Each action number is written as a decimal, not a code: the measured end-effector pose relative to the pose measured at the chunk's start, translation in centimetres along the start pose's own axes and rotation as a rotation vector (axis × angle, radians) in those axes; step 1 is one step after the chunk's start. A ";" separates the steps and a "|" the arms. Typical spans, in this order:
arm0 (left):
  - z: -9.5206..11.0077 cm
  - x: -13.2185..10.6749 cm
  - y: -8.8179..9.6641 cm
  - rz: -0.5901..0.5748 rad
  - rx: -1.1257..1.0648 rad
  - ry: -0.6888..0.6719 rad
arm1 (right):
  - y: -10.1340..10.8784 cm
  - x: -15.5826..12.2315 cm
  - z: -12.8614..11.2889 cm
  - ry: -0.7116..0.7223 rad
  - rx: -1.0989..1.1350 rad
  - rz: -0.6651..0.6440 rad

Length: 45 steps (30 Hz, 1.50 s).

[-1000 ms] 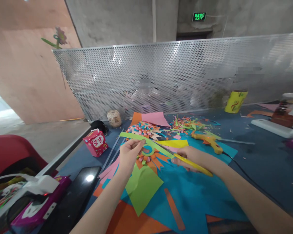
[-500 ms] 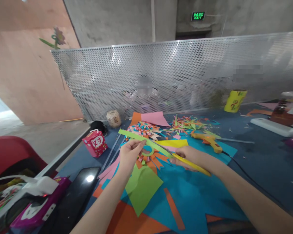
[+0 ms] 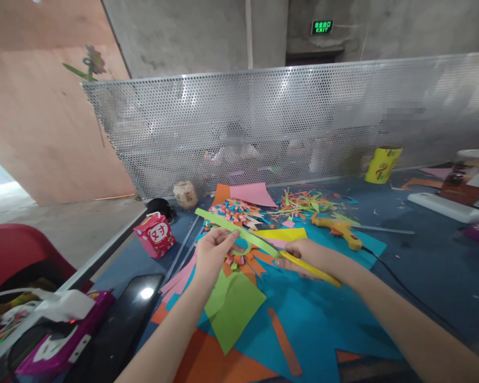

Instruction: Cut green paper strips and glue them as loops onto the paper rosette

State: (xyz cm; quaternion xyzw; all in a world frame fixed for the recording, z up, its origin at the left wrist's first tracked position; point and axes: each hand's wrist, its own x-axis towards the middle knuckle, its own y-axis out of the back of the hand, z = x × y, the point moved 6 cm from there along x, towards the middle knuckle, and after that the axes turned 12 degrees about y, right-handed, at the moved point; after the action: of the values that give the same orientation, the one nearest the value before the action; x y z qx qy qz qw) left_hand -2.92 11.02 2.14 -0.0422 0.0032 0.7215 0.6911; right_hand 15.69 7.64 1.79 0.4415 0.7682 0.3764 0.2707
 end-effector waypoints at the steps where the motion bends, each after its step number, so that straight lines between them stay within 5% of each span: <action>1: 0.0 0.0 0.0 -0.004 -0.001 0.000 | 0.0 0.0 0.1 -0.024 -0.006 -0.001; 45: 0.4 -0.5 -0.8 -0.094 0.052 -0.026 | -0.2 0.1 -0.6 -0.014 -0.018 0.022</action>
State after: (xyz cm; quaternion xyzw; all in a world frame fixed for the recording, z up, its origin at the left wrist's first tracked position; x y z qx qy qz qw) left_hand -2.14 10.62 2.59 -0.0149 0.0107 0.6883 0.7252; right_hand 15.09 7.44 1.95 0.4501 0.7580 0.3832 0.2757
